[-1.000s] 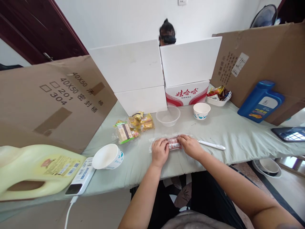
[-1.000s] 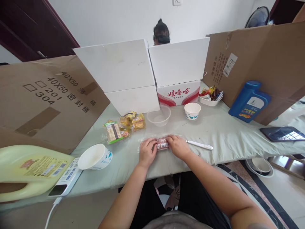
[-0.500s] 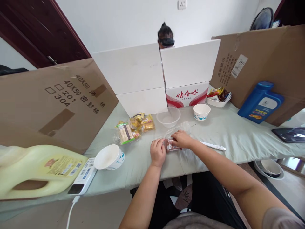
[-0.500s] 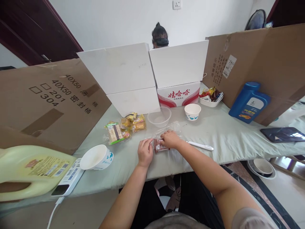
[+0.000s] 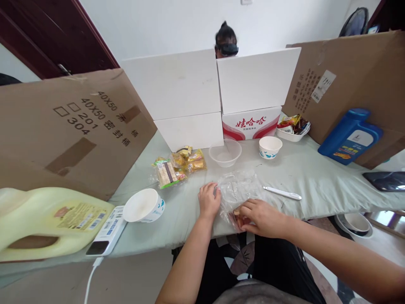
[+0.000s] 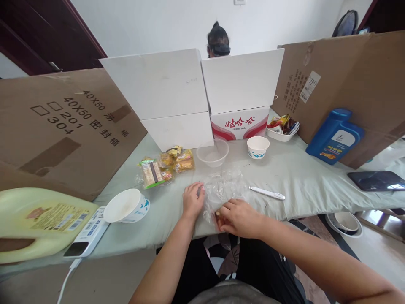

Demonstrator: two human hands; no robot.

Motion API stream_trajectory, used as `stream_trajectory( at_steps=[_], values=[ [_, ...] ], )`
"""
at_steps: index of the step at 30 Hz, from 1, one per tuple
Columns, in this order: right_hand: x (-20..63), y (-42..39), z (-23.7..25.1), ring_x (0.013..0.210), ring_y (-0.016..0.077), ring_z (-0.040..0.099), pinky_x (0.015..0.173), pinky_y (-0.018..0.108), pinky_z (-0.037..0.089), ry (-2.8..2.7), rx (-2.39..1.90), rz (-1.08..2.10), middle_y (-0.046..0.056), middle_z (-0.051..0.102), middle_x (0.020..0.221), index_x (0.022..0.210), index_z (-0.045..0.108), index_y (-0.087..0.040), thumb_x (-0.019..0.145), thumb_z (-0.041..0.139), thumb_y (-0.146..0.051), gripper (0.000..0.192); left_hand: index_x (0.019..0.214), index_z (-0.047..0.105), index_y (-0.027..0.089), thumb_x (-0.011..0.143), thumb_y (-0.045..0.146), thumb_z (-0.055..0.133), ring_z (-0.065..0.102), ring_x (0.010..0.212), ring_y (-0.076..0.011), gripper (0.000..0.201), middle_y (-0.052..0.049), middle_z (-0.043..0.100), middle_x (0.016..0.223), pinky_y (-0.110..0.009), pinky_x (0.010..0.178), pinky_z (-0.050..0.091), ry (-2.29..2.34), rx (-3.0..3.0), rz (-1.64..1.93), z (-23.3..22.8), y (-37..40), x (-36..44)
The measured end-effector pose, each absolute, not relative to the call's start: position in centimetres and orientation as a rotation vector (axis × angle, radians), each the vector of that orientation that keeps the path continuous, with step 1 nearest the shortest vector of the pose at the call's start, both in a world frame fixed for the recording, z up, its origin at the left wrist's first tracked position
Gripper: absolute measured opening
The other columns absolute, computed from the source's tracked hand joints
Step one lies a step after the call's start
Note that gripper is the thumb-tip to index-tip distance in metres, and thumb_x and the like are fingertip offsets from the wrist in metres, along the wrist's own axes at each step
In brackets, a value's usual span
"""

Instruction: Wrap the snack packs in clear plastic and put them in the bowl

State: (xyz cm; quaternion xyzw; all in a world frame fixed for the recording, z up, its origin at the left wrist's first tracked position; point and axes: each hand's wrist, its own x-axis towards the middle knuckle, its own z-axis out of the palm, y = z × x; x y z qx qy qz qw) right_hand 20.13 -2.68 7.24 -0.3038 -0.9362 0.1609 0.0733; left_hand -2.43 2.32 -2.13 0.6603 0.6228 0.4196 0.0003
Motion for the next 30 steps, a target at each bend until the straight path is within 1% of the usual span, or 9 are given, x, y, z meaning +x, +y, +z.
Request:
stream_trajectory(
  at_steps=[2, 4, 8, 11, 15, 18, 20, 23, 30],
  values=[
    [21.0, -3.3, 6.8, 0.095, 0.0207, 0.055, 0.086, 0.034, 0.044, -2.775, -0.976, 0.507, 0.007, 0.063, 0.099, 0.106, 0.058, -0.018, 0.088, 0.059, -0.029, 0.021, 0.096, 0.068, 0.021, 0.082, 0.024, 0.057, 0.056, 0.102, -0.0278, 0.018, -0.010, 0.065, 0.105, -0.046, 0.088, 0.046, 1.973, 2.089, 1.351, -1.8, 2.1, -2.3],
    [21.6, -3.4, 5.9, 0.104, 0.0226, 0.053, 0.091, 0.037, 0.043, -2.741, -1.008, 0.487, 0.009, 0.061, 0.110, 0.110, 0.058, -0.018, 0.086, 0.061, -0.026, 0.026, 0.091, 0.068, 0.021, 0.079, 0.019, 0.058, 0.056, 0.098, -0.0262, 0.016, -0.009, 0.064, 0.099, -0.044, 0.087, 0.047, 1.923, 2.141, 1.380, -1.3, 1.9, -2.0],
    [21.8, -3.2, 4.1, 0.124, 0.0270, 0.044, 0.103, 0.044, 0.037, -2.714, -1.010, 0.486, 0.013, 0.049, 0.136, 0.130, 0.050, -0.020, 0.080, 0.066, -0.026, 0.053, 0.089, 0.068, 0.022, 0.084, 0.018, 0.055, 0.058, 0.086, -0.0211, 0.014, -0.004, 0.067, 0.086, -0.039, 0.081, 0.049, 1.580, 2.332, 1.295, 0.0, 1.2, -1.6],
    [21.8, -3.1, 4.0, 0.120, 0.0273, 0.046, 0.102, 0.044, 0.037, -2.713, -1.019, 0.533, 0.013, 0.052, 0.133, 0.138, 0.044, -0.019, 0.077, 0.067, -0.027, 0.066, 0.096, 0.068, 0.022, 0.089, 0.023, 0.053, 0.060, 0.084, -0.0192, 0.016, -0.003, 0.069, 0.086, -0.038, 0.081, 0.049, 1.349, 2.406, 1.121, 0.4, 0.9, -1.4],
    [23.3, -2.4, 5.7, 0.103, 0.0254, 0.052, 0.093, 0.039, 0.042, -2.729, -1.087, 0.572, 0.010, 0.062, 0.106, 0.119, 0.059, -0.017, 0.071, 0.071, -0.028, 0.051, 0.097, 0.069, 0.023, 0.085, 0.027, 0.062, 0.057, 0.093, -0.0217, 0.015, -0.005, 0.065, 0.095, -0.041, 0.087, 0.049, 1.401, 2.414, 0.956, 0.1, 0.8, -1.2],
    [25.4, -0.6, 7.5, 0.096, 0.0230, 0.054, 0.087, 0.035, 0.043, -2.700, -1.144, 0.617, 0.007, 0.063, 0.098, 0.107, 0.063, -0.019, 0.071, 0.071, -0.026, 0.038, 0.099, 0.068, 0.024, 0.079, 0.025, 0.068, 0.054, 0.097, -0.0232, 0.021, -0.005, 0.062, 0.099, -0.043, 0.088, 0.048, 1.453, 2.422, 0.887, 0.0, 0.8, -1.1],
    [26.3, 1.6, 8.8, 0.097, 0.0223, 0.055, 0.086, 0.033, 0.043, -2.605, -1.175, 0.599, 0.007, 0.063, 0.100, 0.111, 0.061, -0.019, 0.074, 0.069, -0.027, 0.039, 0.101, 0.068, 0.025, 0.077, 0.025, 0.069, 0.054, 0.099, -0.0239, 0.024, -0.006, 0.061, 0.100, -0.044, 0.090, 0.047, 1.449, 2.424, 0.869, -0.1, 0.9, -1.1],
    [25.6, 5.9, 10.7, 0.100, 0.0230, 0.055, 0.088, 0.034, 0.041, -2.407, -1.225, 0.423, 0.009, 0.063, 0.107, 0.117, 0.059, -0.017, 0.078, 0.066, -0.031, 0.042, 0.102, 0.067, 0.024, 0.076, 0.023, 0.069, 0.053, 0.102, -0.0249, 0.026, -0.006, 0.061, 0.103, -0.045, 0.091, 0.045, 1.436, 2.431, 0.864, -0.3, 0.9, -1.0],
    [17.5, 16.8, 11.9, 0.108, 0.0259, 0.053, 0.092, 0.036, 0.039, -2.238, -1.353, 0.128, 0.010, 0.063, 0.113, 0.116, 0.059, -0.016, 0.077, 0.069, -0.037, 0.046, 0.100, 0.067, 0.023, 0.073, 0.022, 0.070, 0.051, 0.111, -0.0266, 0.028, -0.007, 0.060, 0.109, -0.047, 0.097, 0.040, 1.480, 2.417, 0.852, -0.3, 0.9, -1.0]
  ],
)
